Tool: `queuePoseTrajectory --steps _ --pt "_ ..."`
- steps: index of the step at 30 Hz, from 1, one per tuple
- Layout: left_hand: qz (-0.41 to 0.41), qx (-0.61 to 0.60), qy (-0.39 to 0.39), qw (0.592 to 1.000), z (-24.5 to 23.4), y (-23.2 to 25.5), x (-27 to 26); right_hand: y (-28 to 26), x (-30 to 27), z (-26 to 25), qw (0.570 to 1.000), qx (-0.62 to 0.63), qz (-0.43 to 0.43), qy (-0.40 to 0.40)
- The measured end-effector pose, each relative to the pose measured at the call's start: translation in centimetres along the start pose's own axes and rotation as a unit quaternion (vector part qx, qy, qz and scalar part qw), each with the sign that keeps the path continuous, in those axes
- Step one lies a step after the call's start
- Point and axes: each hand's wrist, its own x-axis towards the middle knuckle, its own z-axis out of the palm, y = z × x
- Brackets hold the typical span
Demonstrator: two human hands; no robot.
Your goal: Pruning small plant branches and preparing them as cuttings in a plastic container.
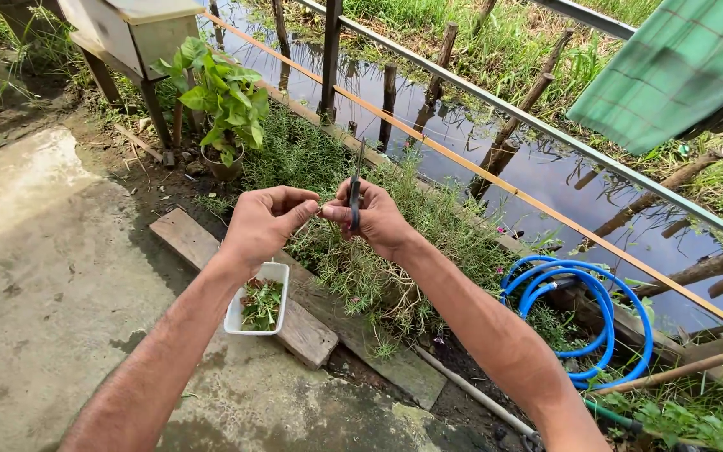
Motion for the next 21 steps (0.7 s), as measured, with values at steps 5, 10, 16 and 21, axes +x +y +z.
queuePoseTrajectory --steps 5,10,16,21 --pt "-0.091 -0.203 0.004 0.975 -0.4 -1.0 0.3 0.8 0.7 0.4 0.999 -0.041 -0.015 0.021" --pt "-0.136 -0.230 0.036 0.963 -0.1 -0.7 0.3 1.5 1.5 1.8 0.997 -0.071 -0.022 0.030" --pt "-0.140 -0.187 0.090 0.968 -0.4 -1.6 0.4 2.8 2.8 3.7 0.991 -0.099 -0.018 0.085" --pt "-0.108 -0.184 0.124 0.969 -0.7 -2.3 0.7 4.5 4.1 4.1 0.987 -0.104 -0.064 0.108"
